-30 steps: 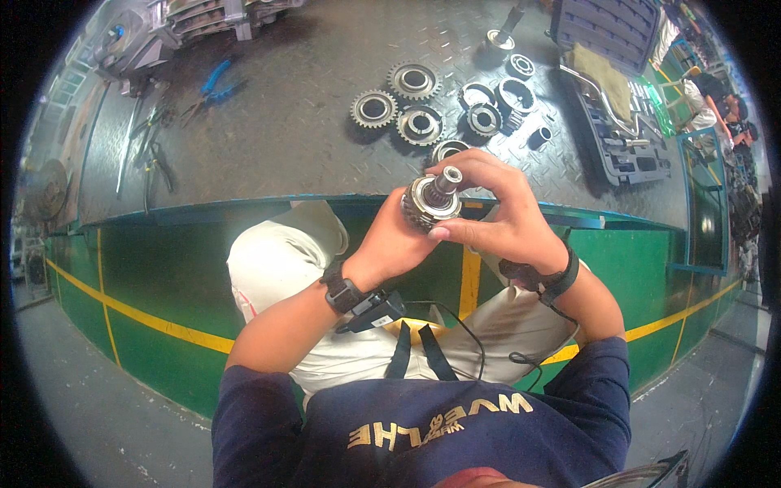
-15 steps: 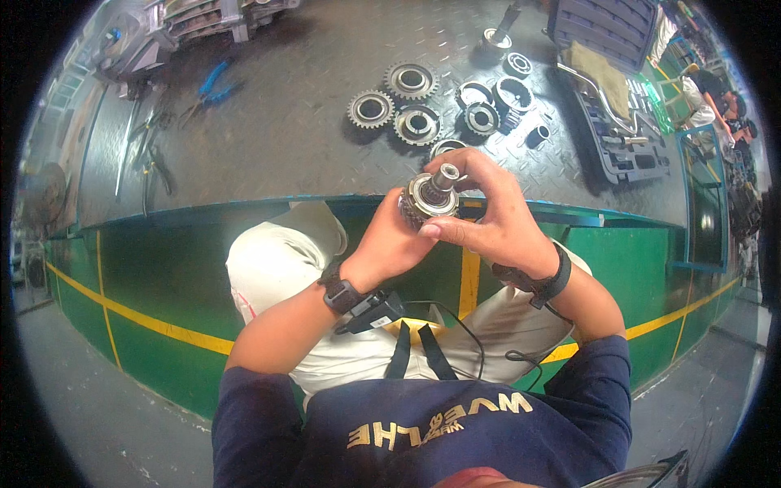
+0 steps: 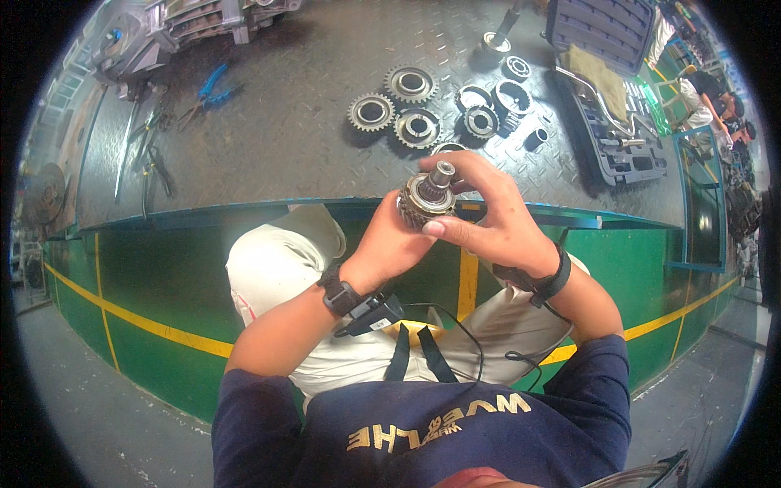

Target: The person assembles a series of metal gears onto a long splined shaft by hand. The person slides various gears, bearings, and synchronization rings onto the shaft one by one, occasionally picking them up from the workbench to check their fit.

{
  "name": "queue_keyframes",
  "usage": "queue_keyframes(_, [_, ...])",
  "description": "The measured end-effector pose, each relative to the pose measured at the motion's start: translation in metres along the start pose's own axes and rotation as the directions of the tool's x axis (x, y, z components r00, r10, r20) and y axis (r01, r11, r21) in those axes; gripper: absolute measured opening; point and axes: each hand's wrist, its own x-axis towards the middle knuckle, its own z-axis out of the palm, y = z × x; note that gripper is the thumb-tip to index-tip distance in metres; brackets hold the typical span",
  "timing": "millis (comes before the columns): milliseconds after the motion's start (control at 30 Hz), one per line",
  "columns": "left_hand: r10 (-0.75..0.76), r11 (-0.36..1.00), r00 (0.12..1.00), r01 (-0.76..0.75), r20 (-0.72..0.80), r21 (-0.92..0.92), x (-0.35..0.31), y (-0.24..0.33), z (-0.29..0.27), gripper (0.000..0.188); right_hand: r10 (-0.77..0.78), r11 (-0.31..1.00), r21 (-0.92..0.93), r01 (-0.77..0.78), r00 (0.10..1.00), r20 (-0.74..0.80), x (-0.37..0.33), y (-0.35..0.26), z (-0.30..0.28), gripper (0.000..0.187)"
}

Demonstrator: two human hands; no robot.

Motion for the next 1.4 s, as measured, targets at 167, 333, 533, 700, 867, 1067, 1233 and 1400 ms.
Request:
queue_keyframes(167, [-0.027, 1.000, 0.998, 0.027, -0.062, 0.002, 0.002, 0.002, 0.001, 0.030, 0.051, 0.999, -0.004, -0.051, 0.998, 0.037, -0.003, 0.011, 0.002, 0.060])
queue_keyframes(333, [-0.031, 0.998, 0.999, 0.031, -0.017, 0.053, 0.003, 0.003, 0.001, 0.029, 0.054, 0.999, 0.004, -0.054, 0.998, 0.014, -0.001, 0.005, 0.005, 0.055])
queue_keyframes(533, [-0.096, 0.989, 0.995, 0.100, -0.039, 0.106, 0.001, 0.005, 0.004, 0.025, 0.043, 0.996, 0.081, -0.042, 0.999, -0.008, -0.005, 0.012, 0.005, 0.053])
queue_keyframes(700, [-0.074, 0.995, 0.995, 0.078, -0.059, 0.064, -0.005, 0.008, 0.004, 0.022, 0.136, 0.990, 0.028, -0.137, 0.990, 0.026, -0.001, 0.004, 0.007, 0.054])
queue_keyframes(867, [-0.044, 0.998, 0.997, 0.047, -0.064, 0.048, 0.002, -0.003, 0.003, 0.024, 0.035, 0.982, 0.183, -0.039, 0.999, 0.024, -0.005, 0.011, 0.006, 0.054])
queue_keyframes(1067, [-0.054, 0.994, 0.998, 0.056, -0.020, 0.094, 0.001, 0.001, 0.003, 0.028, 0.175, 0.966, 0.179, -0.188, 0.981, 0.088, -0.005, 0.004, 0.006, 0.053])
queue_keyframes(1233, [-0.037, 0.987, 0.999, 0.042, -0.034, 0.158, -0.001, 0.006, 0.002, 0.027, 0.109, 0.952, 0.283, -0.115, 0.993, 0.036, -0.002, 0.008, 0.008, 0.054])
queue_keyframes(1400, [-0.026, 0.993, 1.000, 0.026, -0.006, 0.115, 0.001, -0.003, -0.001, 0.029, 0.140, 0.971, 0.189, -0.148, 0.989, 0.052, -0.004, 0.013, 0.008, 0.063])
